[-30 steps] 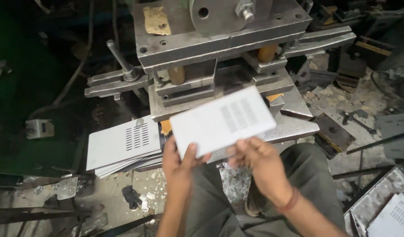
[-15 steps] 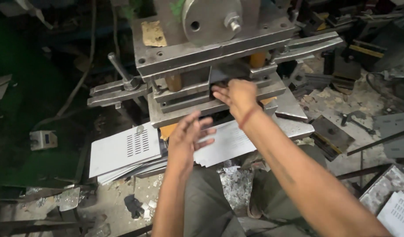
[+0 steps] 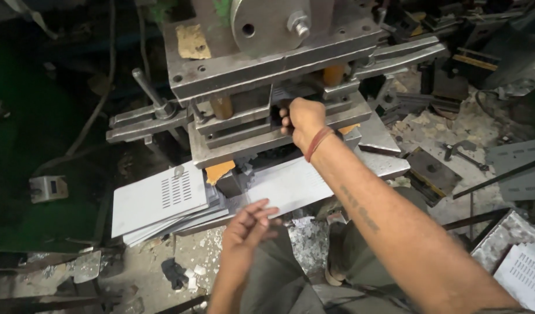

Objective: Placing metal sheets into a stamping machine and removing them after the stamping process.

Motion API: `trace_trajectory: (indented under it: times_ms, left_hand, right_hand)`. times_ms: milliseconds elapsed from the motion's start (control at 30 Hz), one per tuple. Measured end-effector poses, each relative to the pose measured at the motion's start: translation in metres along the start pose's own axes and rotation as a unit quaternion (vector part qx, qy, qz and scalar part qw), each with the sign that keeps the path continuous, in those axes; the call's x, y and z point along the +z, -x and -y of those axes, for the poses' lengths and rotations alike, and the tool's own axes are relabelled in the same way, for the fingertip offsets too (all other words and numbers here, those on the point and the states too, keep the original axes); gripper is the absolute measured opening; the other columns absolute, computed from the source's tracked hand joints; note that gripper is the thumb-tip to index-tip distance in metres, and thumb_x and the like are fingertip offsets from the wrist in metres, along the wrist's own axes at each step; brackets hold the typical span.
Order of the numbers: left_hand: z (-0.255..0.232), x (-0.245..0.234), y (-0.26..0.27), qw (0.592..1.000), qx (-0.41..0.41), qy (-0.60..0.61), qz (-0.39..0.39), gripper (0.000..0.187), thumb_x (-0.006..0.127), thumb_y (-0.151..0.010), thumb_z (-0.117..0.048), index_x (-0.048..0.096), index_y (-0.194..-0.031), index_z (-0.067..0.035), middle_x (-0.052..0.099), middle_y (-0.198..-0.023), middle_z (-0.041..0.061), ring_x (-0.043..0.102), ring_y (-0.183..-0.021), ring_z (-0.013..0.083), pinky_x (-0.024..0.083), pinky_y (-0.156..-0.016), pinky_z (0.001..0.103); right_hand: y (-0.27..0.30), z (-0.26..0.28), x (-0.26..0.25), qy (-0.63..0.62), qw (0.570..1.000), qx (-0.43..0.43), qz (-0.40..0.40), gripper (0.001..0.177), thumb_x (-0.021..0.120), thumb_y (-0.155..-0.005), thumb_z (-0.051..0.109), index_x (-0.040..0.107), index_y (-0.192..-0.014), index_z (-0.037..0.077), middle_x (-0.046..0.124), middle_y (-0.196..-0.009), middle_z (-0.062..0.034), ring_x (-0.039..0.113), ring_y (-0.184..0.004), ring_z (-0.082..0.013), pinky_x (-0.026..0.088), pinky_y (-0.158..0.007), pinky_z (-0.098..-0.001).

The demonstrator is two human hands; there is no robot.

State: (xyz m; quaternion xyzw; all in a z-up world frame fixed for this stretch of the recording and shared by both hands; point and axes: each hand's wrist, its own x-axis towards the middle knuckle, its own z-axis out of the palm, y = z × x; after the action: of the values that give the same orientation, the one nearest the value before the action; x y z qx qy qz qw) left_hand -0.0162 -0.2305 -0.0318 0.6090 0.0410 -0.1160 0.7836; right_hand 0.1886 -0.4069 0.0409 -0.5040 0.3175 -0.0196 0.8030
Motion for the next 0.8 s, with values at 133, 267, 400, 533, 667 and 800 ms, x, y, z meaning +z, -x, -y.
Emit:
trace_trajectory:
  times_ms: [133, 267, 400, 533, 667, 800]
  left_hand:
    - [-0.040, -0.049, 0.008, 0.980, 0.179, -0.036, -0.077, 0.028, 0.066, -0.088, 0.006, 0.070, -0.115, -0.001, 0.078, -0.116, 0.015, 0.078, -0.091, 0.0235, 0.069, -0.079, 0.035]
    - [-0.076, -0.135, 0.009, 0.875, 0.315, -0.253, -0.266, 0.024, 0.057, -0.098, 0.008, 0.060, -0.121, 0.002, 0.068, -0.121, 0.015, 0.066, -0.114, 0.0228, 0.053, -0.110, 0.037]
    - [-0.057, -0.208, -0.006, 0.835, 0.058, -0.365, -0.408, 0.089, 0.081, -0.091, -0.025, 0.030, -0.155, 0.010, 0.040, -0.152, 0.036, 0.046, -0.137, 0.0468, 0.040, -0.111, 0.051]
    - [-0.032, -0.233, -0.005, 0.896, 0.105, -0.211, -0.375, 0.039, 0.064, -0.105, -0.017, 0.060, -0.133, 0.010, 0.069, -0.119, 0.021, 0.067, -0.105, 0.0253, 0.054, -0.094, 0.032]
    - [-0.040, -0.228, 0.009, 0.861, 0.208, -0.252, -0.391, 0.029, 0.066, -0.105, -0.002, 0.063, -0.131, 0.009, 0.069, -0.121, 0.021, 0.068, -0.108, 0.0261, 0.054, -0.099, 0.035]
    - [-0.052, -0.241, 0.028, 0.867, 0.200, -0.171, -0.423, 0.009, 0.058, -0.117, -0.006, 0.058, -0.125, -0.001, 0.066, -0.119, 0.013, 0.072, -0.089, 0.0161, 0.068, -0.072, 0.019]
  right_hand:
    - [0.003, -0.001, 0.000, 0.019, 1.000, -0.002, -0.006, 0.023, 0.043, -0.091, -0.002, 0.063, -0.080, -0.002, 0.059, -0.064, -0.0100, 0.043, -0.044, -0.0152, 0.037, -0.036, -0.0312]
    - [0.009, 0.001, 0.001, 0.034, 0.999, -0.022, 0.001, 0.025, 0.041, -0.092, -0.001, 0.065, -0.083, -0.001, 0.060, -0.065, -0.0083, 0.042, -0.043, -0.0130, 0.039, -0.036, -0.0295]
    - [0.012, 0.003, 0.000, 0.046, 0.999, -0.019, 0.007, 0.028, 0.038, -0.093, -0.002, 0.066, -0.091, -0.001, 0.062, -0.069, -0.0083, 0.044, -0.045, -0.0123, 0.042, -0.036, -0.0280]
    - [0.008, 0.004, -0.003, 0.016, 0.999, -0.022, 0.018, 0.027, 0.037, -0.091, -0.003, 0.064, -0.091, -0.004, 0.063, -0.072, -0.0121, 0.047, -0.047, -0.0138, 0.044, -0.037, -0.0286]
    - [0.002, 0.005, -0.007, 0.012, 0.999, 0.003, 0.038, 0.029, 0.037, -0.097, 0.004, 0.065, -0.102, -0.003, 0.063, -0.077, -0.0105, 0.052, -0.054, -0.0138, 0.054, -0.045, -0.0299]
    - [0.004, 0.006, -0.017, -0.031, 0.998, 0.003, 0.051, 0.022, 0.043, -0.101, 0.005, 0.062, -0.102, -0.007, 0.067, -0.073, -0.0112, 0.056, -0.050, -0.0145, 0.056, -0.045, -0.0292]
